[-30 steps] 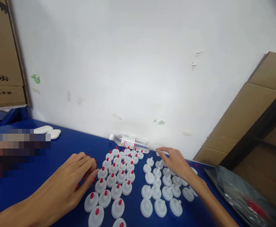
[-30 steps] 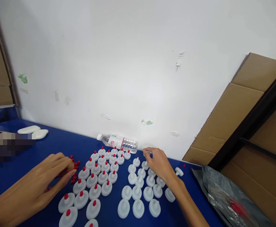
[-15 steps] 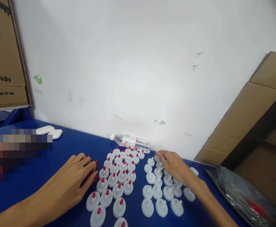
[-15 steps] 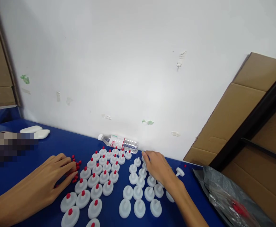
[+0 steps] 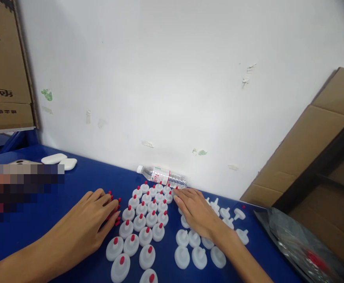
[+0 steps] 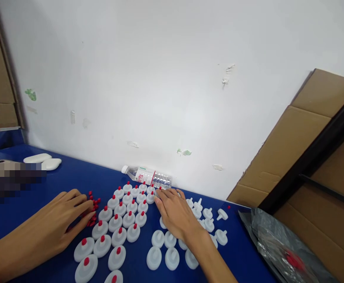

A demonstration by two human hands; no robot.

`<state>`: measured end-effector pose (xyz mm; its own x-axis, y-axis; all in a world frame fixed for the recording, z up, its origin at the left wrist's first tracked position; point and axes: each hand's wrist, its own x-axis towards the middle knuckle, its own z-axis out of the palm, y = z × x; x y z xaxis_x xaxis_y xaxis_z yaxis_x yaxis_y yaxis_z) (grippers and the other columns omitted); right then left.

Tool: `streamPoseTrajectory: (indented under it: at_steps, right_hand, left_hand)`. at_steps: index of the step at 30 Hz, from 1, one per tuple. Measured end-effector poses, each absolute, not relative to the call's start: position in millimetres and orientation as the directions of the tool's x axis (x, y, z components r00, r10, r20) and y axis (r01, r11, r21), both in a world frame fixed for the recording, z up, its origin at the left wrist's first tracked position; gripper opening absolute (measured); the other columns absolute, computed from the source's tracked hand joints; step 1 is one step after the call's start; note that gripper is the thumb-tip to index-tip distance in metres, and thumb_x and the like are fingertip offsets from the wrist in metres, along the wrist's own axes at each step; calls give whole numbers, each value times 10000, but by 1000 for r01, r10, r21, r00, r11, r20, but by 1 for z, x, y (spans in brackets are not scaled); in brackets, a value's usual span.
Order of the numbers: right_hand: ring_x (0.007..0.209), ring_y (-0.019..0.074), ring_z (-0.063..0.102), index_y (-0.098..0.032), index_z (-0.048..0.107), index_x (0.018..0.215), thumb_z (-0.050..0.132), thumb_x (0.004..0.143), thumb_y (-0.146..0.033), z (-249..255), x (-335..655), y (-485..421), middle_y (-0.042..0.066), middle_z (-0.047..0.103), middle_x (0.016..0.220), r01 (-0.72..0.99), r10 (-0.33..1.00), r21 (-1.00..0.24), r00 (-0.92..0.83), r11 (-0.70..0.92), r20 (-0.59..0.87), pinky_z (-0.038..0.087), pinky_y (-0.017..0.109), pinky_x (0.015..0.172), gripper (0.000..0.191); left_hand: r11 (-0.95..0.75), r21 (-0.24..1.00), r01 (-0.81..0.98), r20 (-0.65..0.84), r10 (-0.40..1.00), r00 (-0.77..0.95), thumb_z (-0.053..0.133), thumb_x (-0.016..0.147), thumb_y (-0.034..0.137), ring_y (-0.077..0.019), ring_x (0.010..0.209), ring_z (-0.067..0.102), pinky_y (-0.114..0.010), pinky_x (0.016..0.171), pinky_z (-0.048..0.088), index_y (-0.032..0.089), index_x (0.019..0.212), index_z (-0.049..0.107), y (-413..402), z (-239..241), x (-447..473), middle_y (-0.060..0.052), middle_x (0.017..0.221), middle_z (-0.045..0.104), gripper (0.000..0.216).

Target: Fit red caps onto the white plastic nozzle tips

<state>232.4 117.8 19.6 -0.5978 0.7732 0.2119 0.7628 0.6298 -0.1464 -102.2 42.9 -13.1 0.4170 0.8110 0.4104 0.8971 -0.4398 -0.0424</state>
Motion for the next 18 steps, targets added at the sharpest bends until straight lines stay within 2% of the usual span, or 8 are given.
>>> streamPoseTrajectory:
  at_steps: [3, 6, 9, 13, 15, 18]
  right_hand:
    - [1328, 274, 577, -228, 631, 1401, 267, 1143, -364, 24, 234, 115, 71, 672, 1409, 760, 771, -140, -610, 635, 182, 380, 488, 1151, 466]
    - [1289, 292, 598, -196, 652, 1377, 296, 1137, -389, 28, 233, 111, 104, 700, 1349, 763, 772, -131, -611, 633, 176, 387, 518, 1141, 470]
    - [1322, 318, 576, -185, 636, 1398, 311, 1131, -410, 27, 233, 111, 133, 676, 1378, 770, 779, -133, -600, 624, 186, 380, 557, 1142, 477]
    - [1335, 294, 573, -222, 636, 1375, 339, 1129, -431, 31, 234, 111, 103, 674, 1386, 766, 780, -164, -583, 621, 229, 396, 511, 1136, 439]
    - [1215, 291, 635, -228, 670, 1262, 446, 1090, -519, 40, 233, 108, 89, 709, 1293, 779, 791, -182, -542, 600, 284, 452, 480, 1061, 405]
    - [857, 217, 677, -242, 660, 993, 704, 957, -531, 55, 222, 94, 21, 737, 1047, 737, 778, -274, -521, 618, 352, 513, 368, 799, 295]
  left_hand:
    - [-457, -31, 889, 417, 802, 427, 522, 1010, 291, -282, 927, 616, -425, 811, 387, 237, 1059, 743, 43, -10, -102, -61, 987, 738, 232]
    - [-432, 12, 902, 453, 806, 380, 486, 1033, 300, -274, 881, 598, -418, 790, 380, 225, 975, 732, 41, -8, -98, -61, 916, 712, 264]
    - [-450, 23, 893, 488, 784, 383, 488, 1030, 292, -268, 870, 587, -409, 789, 381, 225, 943, 717, 41, -7, -97, -54, 890, 696, 254]
    - [-500, 35, 865, 528, 744, 409, 548, 1006, 291, -251, 885, 584, -383, 796, 407, 237, 989, 689, 38, 1, -95, -36, 922, 688, 151]
    - [-525, 58, 849, 561, 721, 407, 534, 1014, 277, -238, 893, 579, -361, 795, 428, 234, 1005, 659, 35, 8, -92, -34, 937, 673, 132]
    - [-579, 74, 812, 608, 671, 424, 531, 1017, 257, -221, 904, 570, -320, 776, 457, 230, 1095, 614, 28, 16, -87, -33, 962, 658, 117]
